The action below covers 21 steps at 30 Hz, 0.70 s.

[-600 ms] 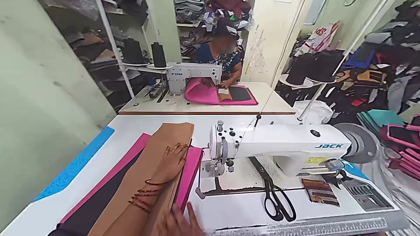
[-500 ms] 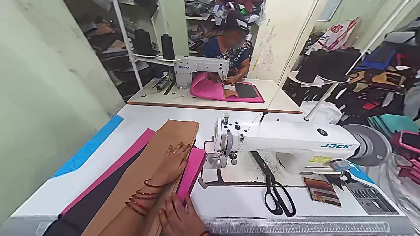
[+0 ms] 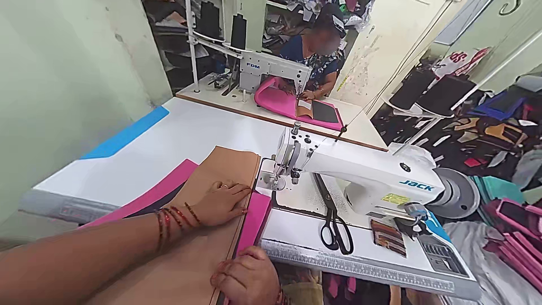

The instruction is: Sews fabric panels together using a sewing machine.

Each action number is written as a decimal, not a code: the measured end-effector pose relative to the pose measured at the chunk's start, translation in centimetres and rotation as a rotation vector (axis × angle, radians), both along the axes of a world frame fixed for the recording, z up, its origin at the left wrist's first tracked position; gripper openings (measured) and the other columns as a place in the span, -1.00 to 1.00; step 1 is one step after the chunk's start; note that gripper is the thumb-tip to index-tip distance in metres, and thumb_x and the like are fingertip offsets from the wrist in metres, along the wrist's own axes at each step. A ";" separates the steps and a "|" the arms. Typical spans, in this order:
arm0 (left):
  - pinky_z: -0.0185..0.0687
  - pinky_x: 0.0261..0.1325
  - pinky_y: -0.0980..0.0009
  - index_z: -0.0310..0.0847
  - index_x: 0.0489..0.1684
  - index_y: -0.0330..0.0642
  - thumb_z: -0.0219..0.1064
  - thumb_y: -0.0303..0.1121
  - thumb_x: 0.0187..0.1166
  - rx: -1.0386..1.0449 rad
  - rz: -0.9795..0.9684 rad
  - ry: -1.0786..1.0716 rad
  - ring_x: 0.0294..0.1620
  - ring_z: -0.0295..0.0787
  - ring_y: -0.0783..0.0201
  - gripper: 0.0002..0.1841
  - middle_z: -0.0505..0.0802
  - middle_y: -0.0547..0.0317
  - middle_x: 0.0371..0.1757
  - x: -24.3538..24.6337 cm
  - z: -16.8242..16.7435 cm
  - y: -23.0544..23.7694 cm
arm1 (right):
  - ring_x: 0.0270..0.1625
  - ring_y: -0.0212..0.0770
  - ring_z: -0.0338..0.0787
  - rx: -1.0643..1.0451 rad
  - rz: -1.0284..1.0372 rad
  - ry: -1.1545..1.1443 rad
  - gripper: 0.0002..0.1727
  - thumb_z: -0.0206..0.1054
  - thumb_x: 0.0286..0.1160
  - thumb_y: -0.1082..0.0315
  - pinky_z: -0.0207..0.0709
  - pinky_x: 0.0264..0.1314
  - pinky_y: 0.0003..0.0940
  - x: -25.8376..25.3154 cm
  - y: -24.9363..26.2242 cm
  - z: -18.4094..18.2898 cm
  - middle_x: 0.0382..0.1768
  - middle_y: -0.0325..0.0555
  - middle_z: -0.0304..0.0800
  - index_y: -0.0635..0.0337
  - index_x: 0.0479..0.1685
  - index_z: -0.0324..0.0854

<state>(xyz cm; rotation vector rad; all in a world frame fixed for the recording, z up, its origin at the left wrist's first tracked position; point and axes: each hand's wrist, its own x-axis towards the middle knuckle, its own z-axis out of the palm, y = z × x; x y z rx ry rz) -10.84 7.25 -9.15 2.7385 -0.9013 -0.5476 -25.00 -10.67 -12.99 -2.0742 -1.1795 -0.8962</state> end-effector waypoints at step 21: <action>0.09 0.62 -0.42 0.46 0.65 -0.16 -0.09 0.04 0.75 -0.189 0.066 -0.281 0.65 0.47 -0.19 -0.37 0.61 0.00 0.63 -5.6 -3.8 -5.9 | -0.09 -0.29 0.83 -0.081 -0.353 -0.095 -0.65 0.13 0.58 0.45 0.54 0.11 -0.37 0.2 -6.3 -5.8 -0.03 -0.29 0.97 -0.03 -0.15 0.91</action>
